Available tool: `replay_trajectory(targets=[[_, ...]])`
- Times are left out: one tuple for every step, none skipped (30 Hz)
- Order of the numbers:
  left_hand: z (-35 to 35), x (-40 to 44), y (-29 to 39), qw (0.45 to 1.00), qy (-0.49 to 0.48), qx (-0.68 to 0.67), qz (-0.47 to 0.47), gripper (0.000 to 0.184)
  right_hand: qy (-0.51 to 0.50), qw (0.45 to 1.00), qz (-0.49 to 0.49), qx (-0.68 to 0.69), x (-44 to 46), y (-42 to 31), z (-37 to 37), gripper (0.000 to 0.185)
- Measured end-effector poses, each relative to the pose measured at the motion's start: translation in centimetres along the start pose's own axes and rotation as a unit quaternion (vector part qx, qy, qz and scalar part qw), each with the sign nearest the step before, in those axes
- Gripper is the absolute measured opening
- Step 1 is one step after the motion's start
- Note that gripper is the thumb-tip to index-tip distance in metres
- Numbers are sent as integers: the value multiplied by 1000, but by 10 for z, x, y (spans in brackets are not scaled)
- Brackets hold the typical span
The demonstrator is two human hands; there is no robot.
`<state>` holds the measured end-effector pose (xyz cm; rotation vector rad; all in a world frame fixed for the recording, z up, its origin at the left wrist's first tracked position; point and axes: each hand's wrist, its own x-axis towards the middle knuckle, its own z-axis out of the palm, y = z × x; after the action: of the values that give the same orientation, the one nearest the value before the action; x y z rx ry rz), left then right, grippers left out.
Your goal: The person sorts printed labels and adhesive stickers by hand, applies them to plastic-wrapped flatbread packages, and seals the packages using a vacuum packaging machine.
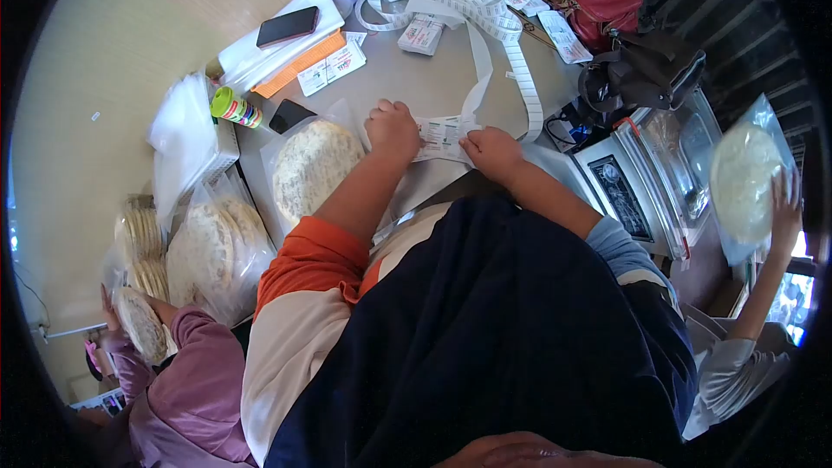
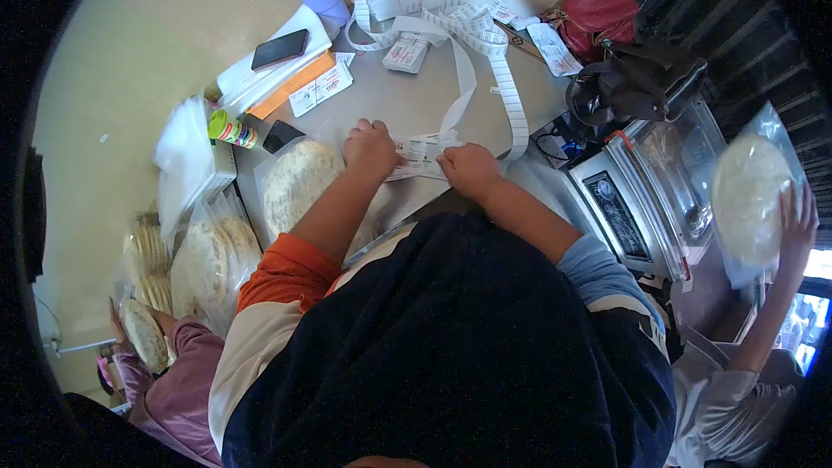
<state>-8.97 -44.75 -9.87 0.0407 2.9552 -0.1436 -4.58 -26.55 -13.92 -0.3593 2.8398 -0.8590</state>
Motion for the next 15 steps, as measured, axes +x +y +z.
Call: replay_trajectory(targets=[[1, 6, -5, 999, 11, -15, 44, 56, 4, 1000, -9, -1, 1, 1, 1, 34], [3, 15, -12, 995, 22, -30, 87, 59, 7, 1000, -10, 4, 2, 2, 1, 34], [2, 20, -17, 990, 33, -45, 130, 61, 8, 1000, -11, 9, 2, 3, 1, 33], [2, 22, -20, 981, 9, -32, 189, 60, 10, 1000, -13, 13, 2, 3, 1, 33], [1, 25, -22, 969, -15, -20, 247, 58, 7, 1000, -16, 16, 3, 4, 0, 32], [0, 27, -24, 952, -37, -7, 304, 57, 5, 1000, -19, 18, 4, 3, -3, 31], [-1, 28, -22, 952, -37, -2, 304, 55, 2, 1000, -22, 21, 3, 3, -5, 30], [-1, 30, -18, 952, -36, 2, 303, 54, 45, 997, -53, 28, 3, 3, -8, 28], [0, 32, -15, 952, -36, 5, 303, 53, 87, 992, -84, 34, 1, 3, -10, 27], [2, 35, -13, 957, -41, -22, 288, 49, 128, 984, -115, 41, 0, 2, -12, 25], [4, 38, -13, 960, -47, -50, 272, 45, 158, 978, -128, 45, -2, 0, -13, 24], [7, 42, -13, 962, -54, -78, 256, 41, 188, 971, -142, 51, -3, -2, -14, 24], [12, 47, -13, 963, -55, -90, 249, 35, 217, 962, -156, 57, -4, -4, -13, 23], [15, 52, -14, 963, -56, -101, 243, 29, 210, 963, -160, 48, -4, -5, -12, 23], [13, 51, -14, 963, -57, -113, 237, 24, 203, 965, -165, 38, -4, -5, -10, 23]])
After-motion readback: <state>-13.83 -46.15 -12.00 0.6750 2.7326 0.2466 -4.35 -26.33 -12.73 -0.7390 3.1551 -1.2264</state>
